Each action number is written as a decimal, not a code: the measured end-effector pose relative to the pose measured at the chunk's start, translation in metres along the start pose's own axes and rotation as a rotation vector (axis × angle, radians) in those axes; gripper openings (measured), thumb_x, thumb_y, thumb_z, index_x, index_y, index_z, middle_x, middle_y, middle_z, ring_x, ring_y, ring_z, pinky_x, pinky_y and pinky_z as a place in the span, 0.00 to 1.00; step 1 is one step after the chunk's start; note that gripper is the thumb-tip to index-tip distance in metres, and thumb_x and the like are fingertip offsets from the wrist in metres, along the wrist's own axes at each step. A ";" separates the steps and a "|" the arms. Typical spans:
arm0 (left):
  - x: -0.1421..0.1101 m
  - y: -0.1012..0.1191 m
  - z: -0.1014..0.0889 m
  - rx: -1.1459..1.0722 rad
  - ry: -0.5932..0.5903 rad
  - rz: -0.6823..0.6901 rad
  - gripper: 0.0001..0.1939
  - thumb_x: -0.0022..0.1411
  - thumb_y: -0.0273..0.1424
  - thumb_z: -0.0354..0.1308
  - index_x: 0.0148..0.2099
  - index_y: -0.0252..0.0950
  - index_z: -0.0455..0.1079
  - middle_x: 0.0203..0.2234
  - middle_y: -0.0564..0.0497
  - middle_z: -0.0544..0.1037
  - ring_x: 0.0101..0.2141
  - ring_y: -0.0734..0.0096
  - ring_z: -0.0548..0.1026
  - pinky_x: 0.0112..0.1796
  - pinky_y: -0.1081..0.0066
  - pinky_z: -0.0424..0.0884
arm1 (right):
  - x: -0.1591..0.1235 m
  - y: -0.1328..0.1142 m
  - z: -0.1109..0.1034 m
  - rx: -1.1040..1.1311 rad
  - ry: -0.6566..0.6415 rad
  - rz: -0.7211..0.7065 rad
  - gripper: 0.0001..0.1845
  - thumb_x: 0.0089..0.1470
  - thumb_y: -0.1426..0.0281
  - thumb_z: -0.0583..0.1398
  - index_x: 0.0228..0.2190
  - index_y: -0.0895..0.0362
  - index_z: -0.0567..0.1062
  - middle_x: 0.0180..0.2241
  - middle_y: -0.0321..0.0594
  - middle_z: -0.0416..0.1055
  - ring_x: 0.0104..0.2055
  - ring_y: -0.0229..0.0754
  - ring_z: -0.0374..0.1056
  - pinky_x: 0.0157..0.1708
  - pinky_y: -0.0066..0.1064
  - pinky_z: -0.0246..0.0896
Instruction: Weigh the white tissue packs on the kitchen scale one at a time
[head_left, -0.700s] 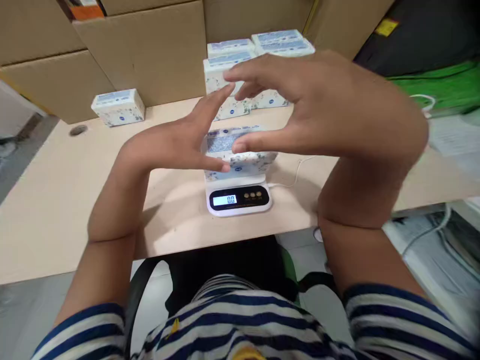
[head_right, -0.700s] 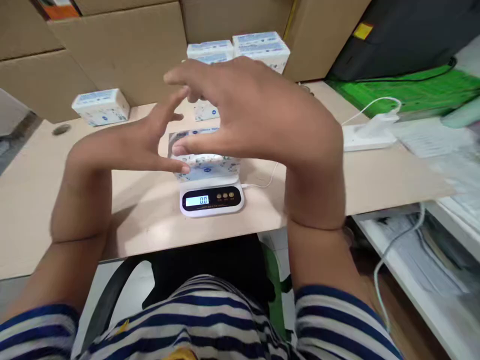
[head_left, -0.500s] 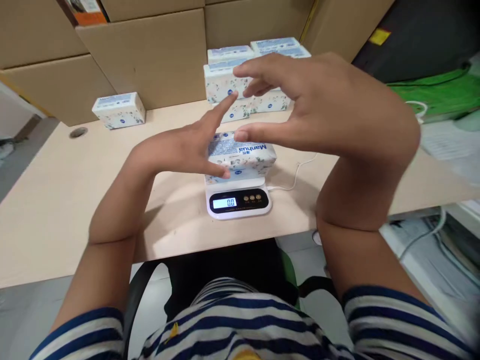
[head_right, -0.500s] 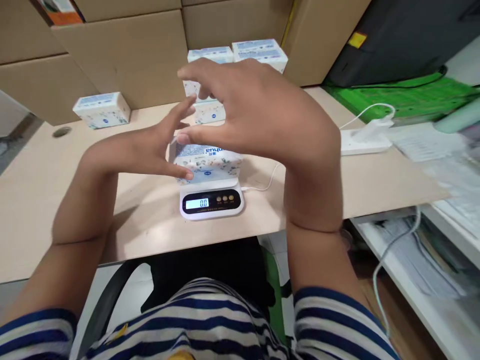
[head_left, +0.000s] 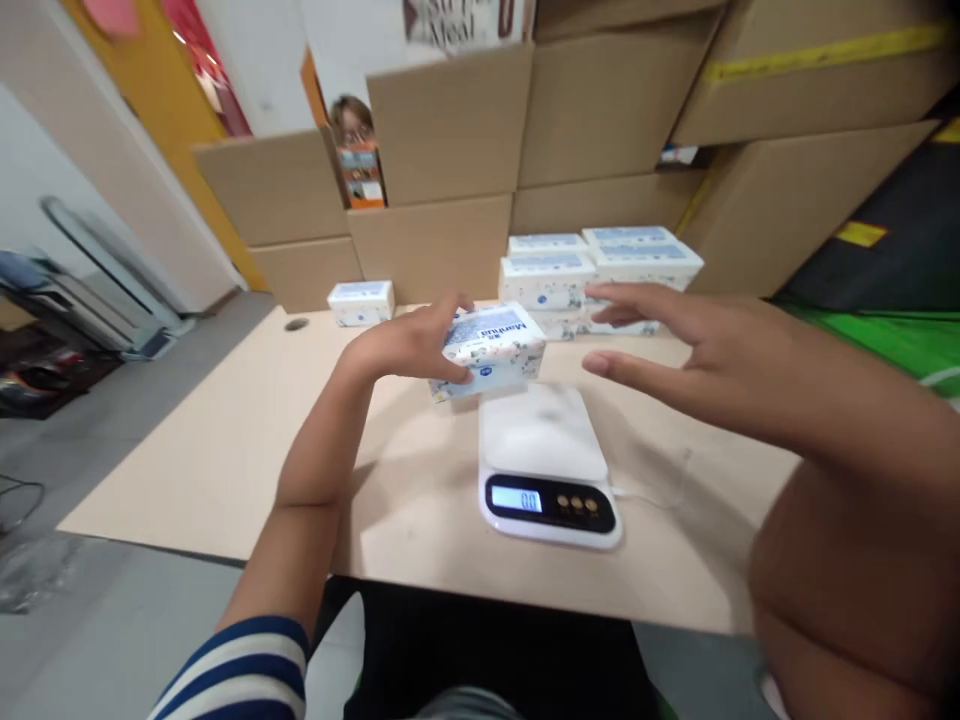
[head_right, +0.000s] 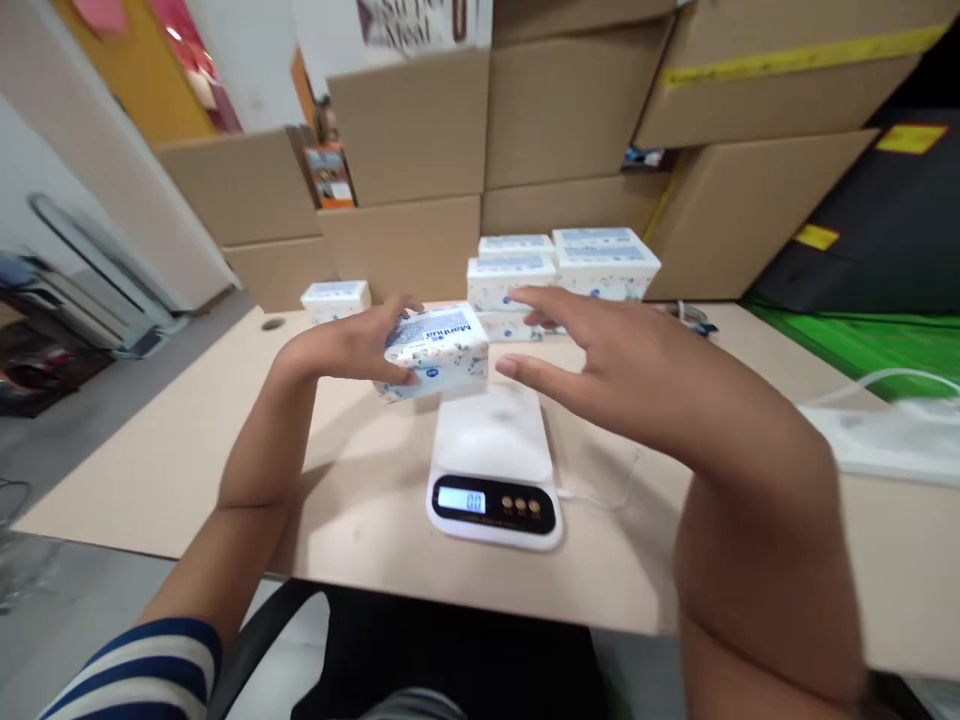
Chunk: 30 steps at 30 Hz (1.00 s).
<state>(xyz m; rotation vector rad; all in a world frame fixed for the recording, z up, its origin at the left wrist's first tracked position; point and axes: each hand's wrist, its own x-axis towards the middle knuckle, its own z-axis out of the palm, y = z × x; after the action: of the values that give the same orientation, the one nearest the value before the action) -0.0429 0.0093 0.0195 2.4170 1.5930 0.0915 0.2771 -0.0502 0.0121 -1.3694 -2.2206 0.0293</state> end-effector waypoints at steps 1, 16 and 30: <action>-0.004 -0.012 -0.009 -0.008 0.076 -0.016 0.54 0.56 0.50 0.72 0.78 0.42 0.55 0.69 0.38 0.76 0.62 0.43 0.80 0.60 0.57 0.78 | 0.001 0.003 0.000 -0.003 0.006 0.017 0.42 0.64 0.39 0.59 0.69 0.50 0.78 0.63 0.49 0.84 0.62 0.71 0.82 0.60 0.63 0.79; 0.056 -0.194 -0.104 0.247 0.201 -0.474 0.55 0.52 0.41 0.75 0.77 0.40 0.59 0.70 0.34 0.73 0.72 0.34 0.71 0.70 0.50 0.70 | 0.020 0.028 -0.002 0.034 -0.008 0.161 0.43 0.61 0.34 0.56 0.65 0.45 0.80 0.65 0.49 0.82 0.62 0.73 0.82 0.58 0.66 0.81; 0.105 -0.227 -0.081 0.301 0.103 -0.625 0.52 0.54 0.40 0.76 0.77 0.35 0.65 0.66 0.36 0.82 0.62 0.47 0.83 0.57 0.65 0.80 | 0.027 0.044 -0.017 0.083 0.035 0.210 0.46 0.62 0.33 0.55 0.67 0.47 0.78 0.57 0.49 0.87 0.57 0.70 0.84 0.54 0.64 0.82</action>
<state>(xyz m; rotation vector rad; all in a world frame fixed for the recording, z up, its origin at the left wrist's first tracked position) -0.2192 0.2034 0.0354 2.0021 2.4812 -0.1487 0.3117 -0.0105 0.0249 -1.5385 -2.0156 0.1693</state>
